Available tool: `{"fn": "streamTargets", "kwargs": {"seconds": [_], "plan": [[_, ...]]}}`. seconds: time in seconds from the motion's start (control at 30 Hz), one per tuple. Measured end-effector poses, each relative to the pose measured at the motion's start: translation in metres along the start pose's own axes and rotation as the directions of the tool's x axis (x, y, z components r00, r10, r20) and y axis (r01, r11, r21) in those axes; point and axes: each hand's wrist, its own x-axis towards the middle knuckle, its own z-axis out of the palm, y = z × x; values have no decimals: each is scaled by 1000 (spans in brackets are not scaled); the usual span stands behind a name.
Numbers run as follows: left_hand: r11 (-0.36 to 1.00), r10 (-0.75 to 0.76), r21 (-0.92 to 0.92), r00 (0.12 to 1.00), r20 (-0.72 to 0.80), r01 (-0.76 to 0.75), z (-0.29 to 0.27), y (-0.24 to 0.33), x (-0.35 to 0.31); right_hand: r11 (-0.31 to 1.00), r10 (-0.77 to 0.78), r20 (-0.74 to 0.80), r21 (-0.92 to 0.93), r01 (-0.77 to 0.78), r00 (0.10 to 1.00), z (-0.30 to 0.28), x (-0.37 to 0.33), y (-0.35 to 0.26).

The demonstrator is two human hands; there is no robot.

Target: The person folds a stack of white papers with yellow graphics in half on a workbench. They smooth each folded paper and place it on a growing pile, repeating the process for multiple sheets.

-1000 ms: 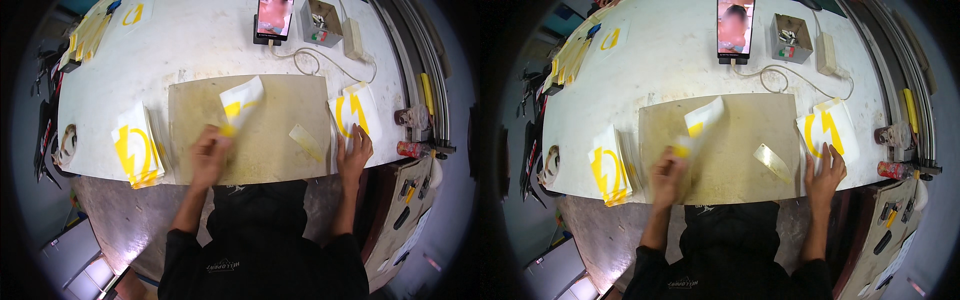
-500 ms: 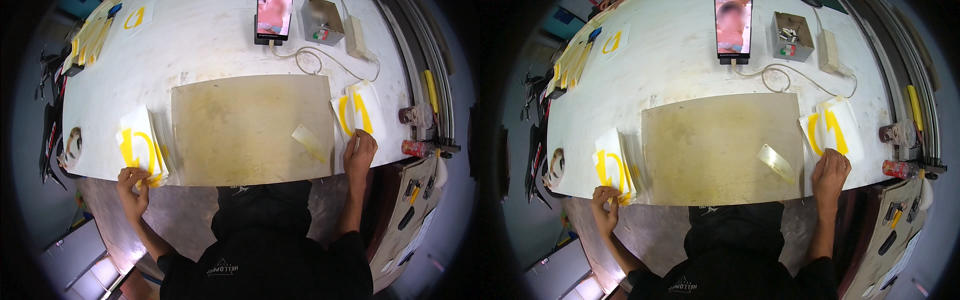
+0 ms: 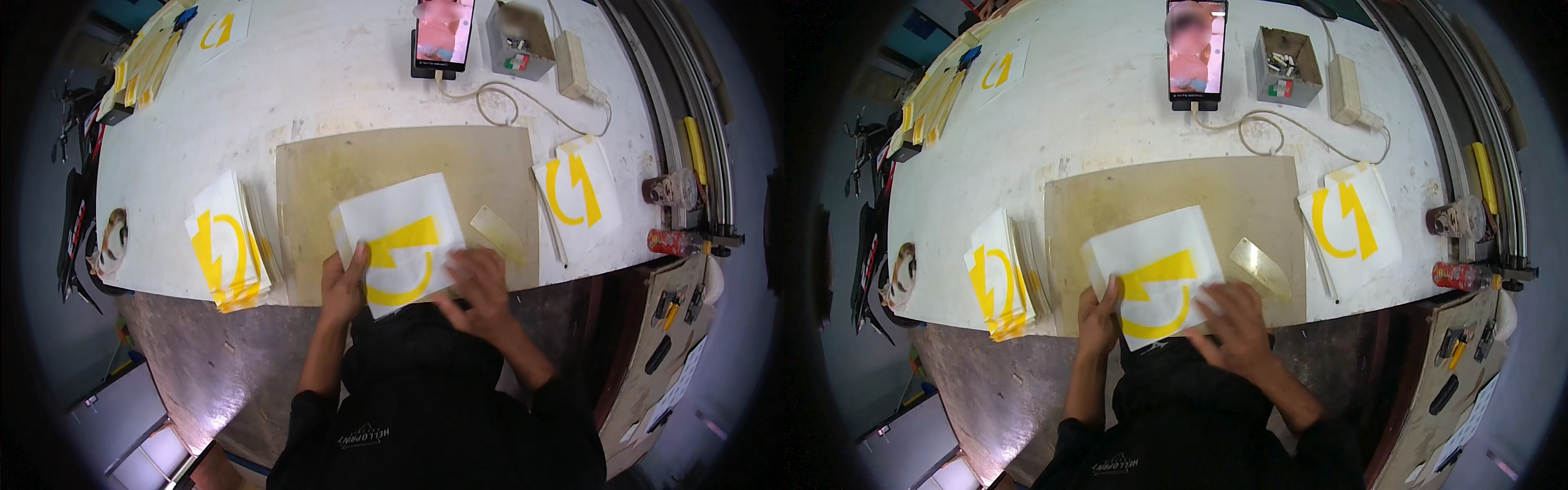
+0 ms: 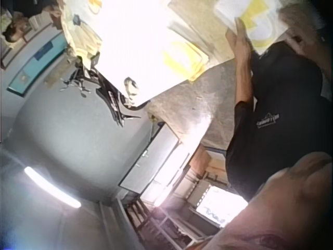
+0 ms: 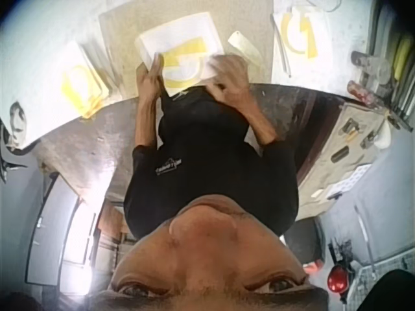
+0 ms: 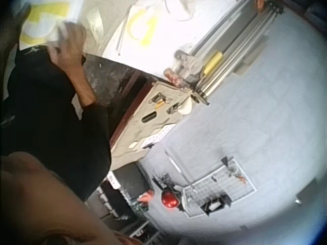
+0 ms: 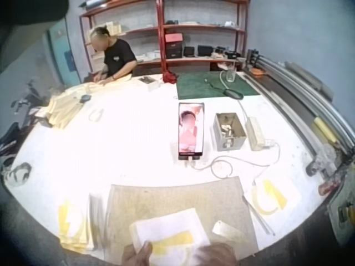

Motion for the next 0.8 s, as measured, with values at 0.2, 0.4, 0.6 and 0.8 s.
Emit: {"fn": "streamTargets", "kwargs": {"seconds": [0.2, 0.4, 0.6, 0.8], "plan": [[978, 167, -144, 981, 102, -152, -17, -3, -25, 515, 689, 22, 689, -511, 724, 20, 22, 13], [990, 144, 6, 990, 3, -144, -22, -4, -16, 508, 649, 43, 719, -474, 760, 9, 16, 18], [969, 180, 172, 984, -6, -177, -17, -9, -4, 457, 643, 50, 775, -436, 764, -23, 6, 24], [977, 36, 205, 993, 108, -58, -18, 0, 4, 180, 531, 449, 769, -613, 719, -32, 21, 29]]}}
